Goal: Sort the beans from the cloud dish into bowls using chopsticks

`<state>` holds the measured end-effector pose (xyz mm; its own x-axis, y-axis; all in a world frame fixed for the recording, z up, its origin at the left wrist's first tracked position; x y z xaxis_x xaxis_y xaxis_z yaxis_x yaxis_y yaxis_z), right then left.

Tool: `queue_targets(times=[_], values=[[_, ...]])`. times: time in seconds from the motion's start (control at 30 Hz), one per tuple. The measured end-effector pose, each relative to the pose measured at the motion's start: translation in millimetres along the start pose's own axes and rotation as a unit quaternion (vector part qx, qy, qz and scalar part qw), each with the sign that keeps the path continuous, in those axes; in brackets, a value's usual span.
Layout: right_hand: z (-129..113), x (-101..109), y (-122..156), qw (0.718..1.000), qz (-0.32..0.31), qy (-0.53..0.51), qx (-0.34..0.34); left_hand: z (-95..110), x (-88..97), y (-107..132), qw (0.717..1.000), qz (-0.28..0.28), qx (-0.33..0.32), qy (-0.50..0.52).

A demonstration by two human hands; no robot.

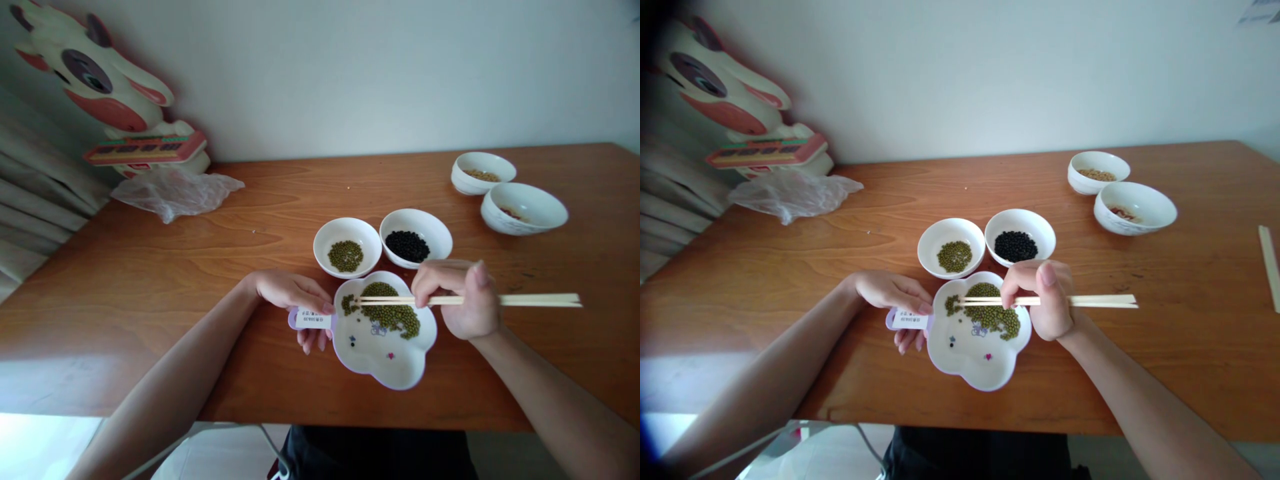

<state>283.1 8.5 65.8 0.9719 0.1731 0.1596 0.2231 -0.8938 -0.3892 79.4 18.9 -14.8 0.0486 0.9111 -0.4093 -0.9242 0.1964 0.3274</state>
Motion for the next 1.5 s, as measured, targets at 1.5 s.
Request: queue_targets(times=[1.5], values=[[15,-7,-1,0.997,-0.062,0.03,-0.039,-1,0.3,-1,1.0,-0.002,0.0,0.002]])
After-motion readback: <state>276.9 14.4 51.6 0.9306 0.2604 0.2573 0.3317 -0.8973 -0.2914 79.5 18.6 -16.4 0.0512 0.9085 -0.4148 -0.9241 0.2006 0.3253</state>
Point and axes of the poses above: each hand's wrist, its own y-axis away from the middle knuckle, its own x-axis out of the back of the hand, z = x × y, the point moved 8 cm from there along -y, towards the middle knuckle, and after that the axes turned 4 degrees about -x, right-handed, at the moved point
